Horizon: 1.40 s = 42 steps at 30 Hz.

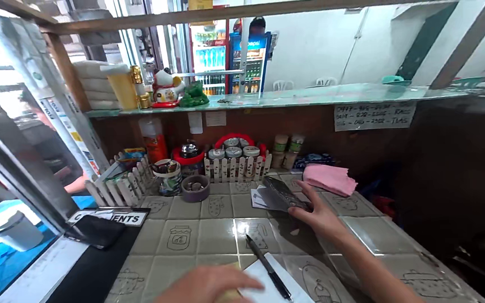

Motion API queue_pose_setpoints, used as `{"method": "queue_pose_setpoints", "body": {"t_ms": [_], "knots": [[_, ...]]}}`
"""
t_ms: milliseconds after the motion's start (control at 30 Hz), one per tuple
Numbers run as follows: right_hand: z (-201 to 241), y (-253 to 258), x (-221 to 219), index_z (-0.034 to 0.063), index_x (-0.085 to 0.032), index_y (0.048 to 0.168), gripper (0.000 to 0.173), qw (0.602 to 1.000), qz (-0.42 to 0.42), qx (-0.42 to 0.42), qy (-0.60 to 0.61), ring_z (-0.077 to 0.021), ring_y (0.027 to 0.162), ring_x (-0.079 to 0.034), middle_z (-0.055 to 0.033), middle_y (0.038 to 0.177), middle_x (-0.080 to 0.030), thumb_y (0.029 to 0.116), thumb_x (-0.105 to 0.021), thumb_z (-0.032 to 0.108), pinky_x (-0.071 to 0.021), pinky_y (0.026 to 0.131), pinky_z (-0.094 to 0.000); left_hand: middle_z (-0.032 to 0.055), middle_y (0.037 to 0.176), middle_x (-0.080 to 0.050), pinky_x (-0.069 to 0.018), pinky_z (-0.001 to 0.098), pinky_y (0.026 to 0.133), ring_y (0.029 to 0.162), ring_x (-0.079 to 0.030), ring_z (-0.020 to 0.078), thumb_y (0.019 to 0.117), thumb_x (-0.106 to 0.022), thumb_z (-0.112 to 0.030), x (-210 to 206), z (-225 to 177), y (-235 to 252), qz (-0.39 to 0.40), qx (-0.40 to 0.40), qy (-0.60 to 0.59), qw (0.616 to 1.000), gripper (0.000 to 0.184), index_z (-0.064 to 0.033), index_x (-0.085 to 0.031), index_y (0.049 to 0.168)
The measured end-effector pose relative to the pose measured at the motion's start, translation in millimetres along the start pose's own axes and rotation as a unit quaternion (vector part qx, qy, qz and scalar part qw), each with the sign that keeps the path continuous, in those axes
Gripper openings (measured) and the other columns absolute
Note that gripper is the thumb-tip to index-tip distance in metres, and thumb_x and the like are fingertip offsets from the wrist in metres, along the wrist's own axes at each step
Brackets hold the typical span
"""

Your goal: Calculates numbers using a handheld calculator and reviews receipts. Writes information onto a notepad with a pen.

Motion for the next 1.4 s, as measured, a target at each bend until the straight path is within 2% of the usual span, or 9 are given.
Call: {"method": "queue_pose_setpoints", "body": {"t_ms": [133,400,500,700,900,1000,1200,1300,1400], "knots": [[-19,8,18,0.0206,-0.046,0.154,0.096,0.979,-0.059,0.020,-0.194,-0.0484,0.128,-0.053,-0.0246,0.146,-0.051,0.0693,-0.086,0.043,-0.0405,0.096,-0.0765,0.0059,0.132,-0.066,-0.0525,0.0378,0.103,0.118,-0.064,0.0166,0.1067,-0.051,-0.020,6,63,105,-0.071,0.081,0.029,0.994,0.031,-0.0117,-0.067,0.132],[-14,5,13,0.0212,-0.051,0.150,0.089,0.960,-0.045,-0.035,-0.273,-0.0465,0.137,-0.046,-0.0227,0.158,-0.039,0.0711,-0.084,0.045,-0.0372,0.103,-0.0719,0.0108,0.143,-0.059,-0.0462,0.0493,0.111,0.135,-0.054,0.0289,0.0986,-0.060,-0.003,-19,140,218,-0.116,0.052,0.178,0.976,0.038,-0.0109,-0.065,0.135],[-17,6,18,0.0218,-0.053,0.149,0.083,0.950,-0.015,-0.080,-0.301,-0.0450,0.139,-0.044,-0.0214,0.159,-0.038,0.0752,-0.081,0.049,-0.0357,0.106,-0.0688,0.0081,0.126,-0.070,-0.0498,0.0464,0.107,0.124,-0.063,0.0244,0.1006,-0.061,-0.014,-27,158,225,-0.064,0.036,0.209,0.975,0.024,-0.0103,-0.074,0.121],[-24,8,28,0.0214,-0.054,0.148,0.082,0.947,-0.004,-0.067,-0.314,-0.0439,0.144,-0.039,-0.0229,0.157,-0.041,0.0811,-0.076,0.064,-0.0271,0.112,-0.0711,0.0084,0.118,-0.072,-0.0528,0.0475,0.101,0.116,-0.066,0.0233,0.0941,-0.073,-0.038,-21,153,213,-0.027,0.048,0.202,0.978,0.035,-0.0090,-0.075,0.114],[-20,9,22,0.0182,-0.072,0.122,0.036,0.946,-0.100,0.130,-0.278,-0.0395,0.139,-0.045,-0.0128,0.142,-0.057,0.0877,-0.074,0.028,-0.0340,0.105,-0.0724,0.0011,0.100,-0.075,-0.0604,0.0402,0.083,0.089,-0.072,0.0136,0.1005,-0.063,-0.029,-17,162,204,-0.084,-0.020,0.174,0.981,0.022,-0.0132,-0.077,0.106],[-18,8,13,0.0183,-0.074,0.117,0.031,0.941,-0.080,0.181,-0.276,-0.0361,0.136,-0.049,-0.0068,0.131,-0.065,0.0863,-0.073,0.011,-0.0377,0.102,-0.0700,-0.0001,0.094,-0.075,-0.0597,0.0417,0.075,0.080,-0.070,0.0139,0.0977,-0.067,-0.034,-15,165,204,-0.096,0.006,0.146,0.984,0.023,-0.0151,-0.077,0.106],[-14,5,1,0.0209,-0.075,0.118,0.042,0.945,0.001,0.174,-0.277,-0.0266,0.132,-0.055,0.0024,0.120,-0.073,0.0856,-0.064,-0.003,-0.0322,0.109,-0.0677,0.0024,0.119,-0.072,-0.0455,0.0501,0.110,0.125,-0.061,0.0241,0.0916,-0.072,-0.046,-26,159,208,-0.086,-0.059,0.298,0.949,0.041,-0.0219,-0.073,0.124],[-10,6,3,0.0217,-0.070,0.128,0.047,0.959,0.033,0.131,-0.249,-0.0219,0.130,-0.056,0.0049,0.117,-0.073,0.0889,-0.058,-0.002,-0.0262,0.114,-0.0667,0.0039,0.112,-0.075,-0.0393,0.0561,0.116,0.125,-0.063,0.0283,0.0986,-0.062,-0.040,-29,158,210,-0.104,-0.098,0.351,0.925,0.032,-0.0175,-0.075,0.117],[-9,8,7,0.0194,-0.065,0.134,0.042,0.978,0.012,0.112,-0.176,-0.0200,0.126,-0.058,0.0032,0.122,-0.071,0.0947,-0.056,0.009,-0.0292,0.114,-0.0649,0.0019,0.104,-0.076,-0.0484,0.0502,0.108,0.111,-0.070,0.0209,0.1020,-0.058,-0.028,-27,157,209,-0.176,-0.111,0.319,0.925,0.024,-0.0129,-0.076,0.105]]}}
Point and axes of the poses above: each hand's wrist, its own y-axis towards the middle knuckle, its own x-axis out of the back of the hand, z = x × y, the point moved 2 cm from there along y, towards the middle knuckle
